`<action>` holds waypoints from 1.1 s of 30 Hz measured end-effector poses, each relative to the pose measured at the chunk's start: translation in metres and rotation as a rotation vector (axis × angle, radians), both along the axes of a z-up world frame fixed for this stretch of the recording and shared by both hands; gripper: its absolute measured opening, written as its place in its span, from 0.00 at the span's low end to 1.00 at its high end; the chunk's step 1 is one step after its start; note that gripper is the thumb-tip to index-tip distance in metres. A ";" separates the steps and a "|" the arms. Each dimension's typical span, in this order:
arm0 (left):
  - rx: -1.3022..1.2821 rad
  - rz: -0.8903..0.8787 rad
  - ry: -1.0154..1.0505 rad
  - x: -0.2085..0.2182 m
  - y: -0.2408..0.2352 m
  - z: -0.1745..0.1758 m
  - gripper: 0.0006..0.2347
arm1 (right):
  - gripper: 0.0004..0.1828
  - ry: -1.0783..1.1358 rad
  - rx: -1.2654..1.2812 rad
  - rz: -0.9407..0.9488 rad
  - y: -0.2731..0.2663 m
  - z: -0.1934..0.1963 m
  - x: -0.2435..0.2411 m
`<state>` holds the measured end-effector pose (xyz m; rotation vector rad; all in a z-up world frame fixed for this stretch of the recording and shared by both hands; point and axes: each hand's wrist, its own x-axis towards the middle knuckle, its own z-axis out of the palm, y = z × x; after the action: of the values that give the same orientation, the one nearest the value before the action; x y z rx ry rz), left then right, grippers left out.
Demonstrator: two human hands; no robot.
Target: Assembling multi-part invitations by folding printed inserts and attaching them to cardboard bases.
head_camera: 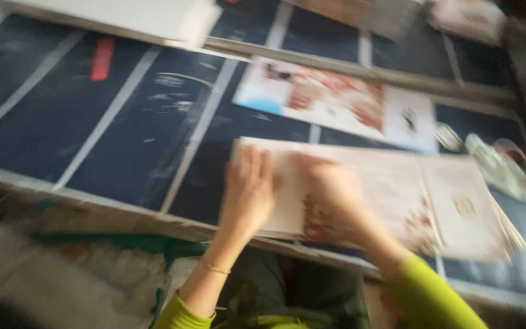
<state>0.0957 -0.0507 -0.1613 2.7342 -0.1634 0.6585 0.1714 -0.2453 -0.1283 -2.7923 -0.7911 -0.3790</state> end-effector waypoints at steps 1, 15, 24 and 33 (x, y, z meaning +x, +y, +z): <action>0.045 0.083 0.024 0.002 0.000 -0.005 0.22 | 0.11 -0.027 0.031 0.161 0.029 -0.008 0.001; 0.096 0.188 0.212 -0.009 -0.006 0.028 0.25 | 0.10 -0.781 -0.605 -0.604 -0.285 -0.092 0.083; 0.113 0.149 0.333 -0.006 0.001 0.030 0.27 | 0.25 -0.208 0.160 0.194 -0.042 -0.048 -0.078; 0.089 0.190 0.300 -0.007 -0.004 0.028 0.27 | 0.20 -0.029 -0.027 -0.623 -0.274 -0.023 -0.036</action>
<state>0.0884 -0.0548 -0.1331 2.9179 0.1425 0.2850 0.1357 -0.5188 -0.1512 -3.0060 0.0969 -0.5046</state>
